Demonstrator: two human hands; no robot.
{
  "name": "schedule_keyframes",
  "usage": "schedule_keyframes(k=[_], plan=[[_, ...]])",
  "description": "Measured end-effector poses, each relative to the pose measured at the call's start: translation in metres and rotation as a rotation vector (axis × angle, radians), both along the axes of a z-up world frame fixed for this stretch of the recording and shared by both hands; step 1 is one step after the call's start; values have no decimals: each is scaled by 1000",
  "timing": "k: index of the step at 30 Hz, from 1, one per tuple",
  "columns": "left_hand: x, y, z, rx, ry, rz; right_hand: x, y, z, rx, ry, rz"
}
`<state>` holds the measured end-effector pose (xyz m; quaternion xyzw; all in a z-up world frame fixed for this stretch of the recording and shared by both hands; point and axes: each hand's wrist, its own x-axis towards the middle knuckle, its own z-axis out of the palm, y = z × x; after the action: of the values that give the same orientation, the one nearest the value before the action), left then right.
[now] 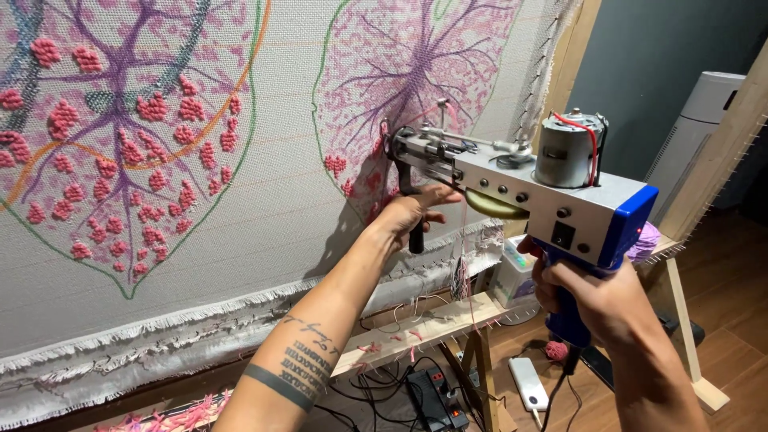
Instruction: Using a tufting gun to apply pink and purple yarn into a leaf design on a rug canvas.
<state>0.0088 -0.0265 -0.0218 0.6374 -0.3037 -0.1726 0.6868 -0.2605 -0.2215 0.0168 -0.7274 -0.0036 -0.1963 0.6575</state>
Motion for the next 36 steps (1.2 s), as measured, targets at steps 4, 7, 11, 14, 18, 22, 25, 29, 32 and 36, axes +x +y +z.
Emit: schedule_keyframes(k=[4, 7, 11, 14, 18, 22, 25, 29, 32, 36], plan=[[-10, 6, 13, 51, 6, 42, 5, 2, -2, 78, -127, 124], [-3, 4, 15, -3, 43, 54, -3, 17, 8, 92, -36, 5], [-20, 6, 28, 78, -20, 76, -5, 14, 6, 100, -39, -11], [-27, 6, 31, 39, -2, 7, -1, -9, -12, 99, -152, 104], [-42, 3, 37, -25, 8, -178, -20, -13, -8, 77, -292, 138], [-56, -5, 34, 5, -65, -264, -28, -64, -43, 158, -229, 168], [-61, -16, 24, -17, -59, -328, -48, -72, -42, 177, -223, 232], [-82, -24, 32, 18, -144, -361, -64, -90, -46, 153, -218, 252], [-91, -29, 41, 19, -221, -375, -69, -98, -46, 157, -213, 251], [-91, -30, 41, 52, -204, -372, -68, -99, -48, 227, -198, 244]])
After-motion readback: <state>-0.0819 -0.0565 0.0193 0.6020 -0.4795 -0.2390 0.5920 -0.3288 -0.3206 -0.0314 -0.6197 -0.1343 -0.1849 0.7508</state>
